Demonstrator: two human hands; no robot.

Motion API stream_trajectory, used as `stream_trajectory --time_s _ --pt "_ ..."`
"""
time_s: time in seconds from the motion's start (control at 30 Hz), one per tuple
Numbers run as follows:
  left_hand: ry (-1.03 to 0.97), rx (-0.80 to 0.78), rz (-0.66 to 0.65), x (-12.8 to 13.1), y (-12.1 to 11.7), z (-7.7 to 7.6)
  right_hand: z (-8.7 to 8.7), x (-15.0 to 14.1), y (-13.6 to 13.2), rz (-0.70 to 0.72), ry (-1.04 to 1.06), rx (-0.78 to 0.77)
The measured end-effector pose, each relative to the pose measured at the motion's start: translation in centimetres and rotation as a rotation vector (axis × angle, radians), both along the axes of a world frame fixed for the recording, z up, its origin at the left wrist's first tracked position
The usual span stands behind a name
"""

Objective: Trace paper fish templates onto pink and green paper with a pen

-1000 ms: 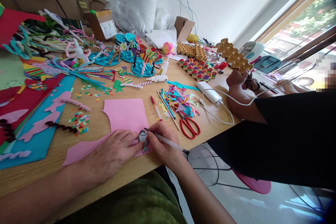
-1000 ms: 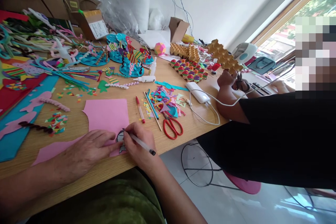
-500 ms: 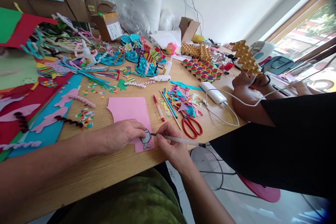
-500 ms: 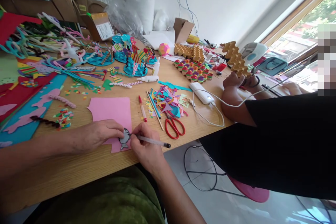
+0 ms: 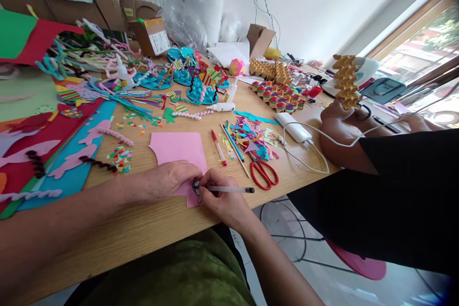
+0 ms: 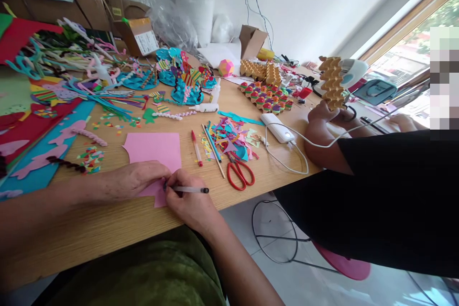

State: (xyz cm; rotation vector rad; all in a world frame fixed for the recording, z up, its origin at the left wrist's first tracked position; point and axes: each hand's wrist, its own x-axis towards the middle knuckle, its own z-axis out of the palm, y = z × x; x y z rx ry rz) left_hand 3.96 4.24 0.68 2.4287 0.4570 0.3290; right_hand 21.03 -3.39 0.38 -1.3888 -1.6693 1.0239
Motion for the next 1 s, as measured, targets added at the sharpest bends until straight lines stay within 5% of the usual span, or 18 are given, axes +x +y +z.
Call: stream_trajectory --time_s 1.0 --pt "-0.048 0.106 -0.057 -0.24 -0.05 -0.90 0.97 0.07 -0.48 0.018 -0.091 -0.015"
